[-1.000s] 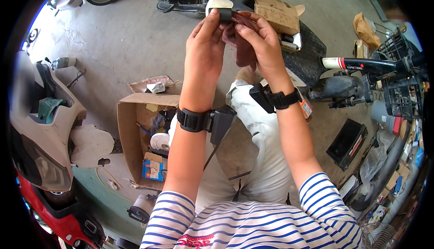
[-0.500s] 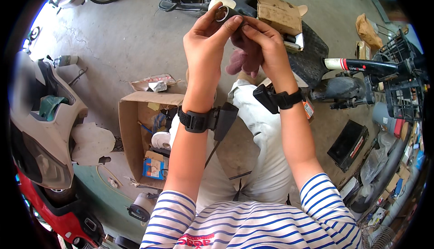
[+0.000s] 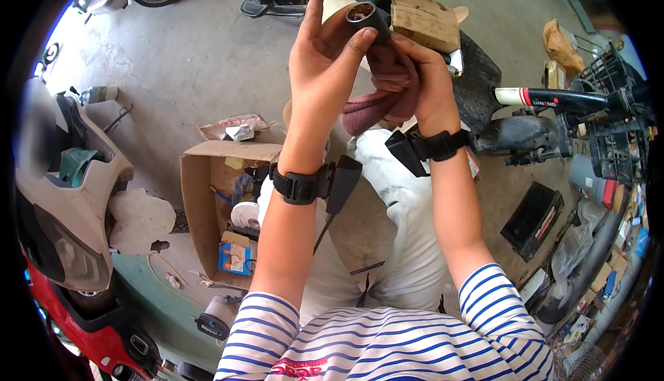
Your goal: The person cleans a brake pad and other small mechanical components by hand with a cloth while sitting among various parts and vehicles.
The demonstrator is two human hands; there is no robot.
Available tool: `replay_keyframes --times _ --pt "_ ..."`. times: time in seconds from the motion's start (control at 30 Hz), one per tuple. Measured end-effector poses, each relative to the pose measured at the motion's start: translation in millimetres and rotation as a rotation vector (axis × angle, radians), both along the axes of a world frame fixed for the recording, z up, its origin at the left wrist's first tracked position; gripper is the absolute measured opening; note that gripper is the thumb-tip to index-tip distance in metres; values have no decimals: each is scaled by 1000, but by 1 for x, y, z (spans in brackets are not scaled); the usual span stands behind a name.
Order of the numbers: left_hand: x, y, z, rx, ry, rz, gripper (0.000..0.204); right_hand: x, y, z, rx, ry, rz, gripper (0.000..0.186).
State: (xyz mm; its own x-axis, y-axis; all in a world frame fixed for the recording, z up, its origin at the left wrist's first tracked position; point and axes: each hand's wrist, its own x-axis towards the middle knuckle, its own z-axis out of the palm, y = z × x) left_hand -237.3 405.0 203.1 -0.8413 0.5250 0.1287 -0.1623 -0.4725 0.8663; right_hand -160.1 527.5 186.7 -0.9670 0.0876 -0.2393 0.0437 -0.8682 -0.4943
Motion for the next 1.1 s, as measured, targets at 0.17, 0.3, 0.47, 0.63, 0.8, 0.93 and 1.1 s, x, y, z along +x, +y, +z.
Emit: replay_keyframes --times 0.17,0.3,0.47,0.63,0.8,0.93,1.1 --pt "1 1 -1 84 -86 -77 74 3 3 4 -282 -82 31 17" --pt "-1 1 -4 133 -287 -100 59 2 4 2 -192 -89 -23 16" --pt "-11 -4 -19 92 -565 -70 40 -5 15 -9 -39 -282 31 15" --pt "-17 -7 -20 323 -775 -16 24 -4 12 -4 120 -330 -167 16" --pt "-21 -8 -24 464 -1036 -169 24 -5 15 -12 174 -319 -248 20" --pt "-20 -7 -27 541 -1143 -241 26 -8 8 -6 197 -319 -382 22" --pt "-19 -6 -22 505 -1120 -160 25 -10 7 -7 143 -151 -423 27"
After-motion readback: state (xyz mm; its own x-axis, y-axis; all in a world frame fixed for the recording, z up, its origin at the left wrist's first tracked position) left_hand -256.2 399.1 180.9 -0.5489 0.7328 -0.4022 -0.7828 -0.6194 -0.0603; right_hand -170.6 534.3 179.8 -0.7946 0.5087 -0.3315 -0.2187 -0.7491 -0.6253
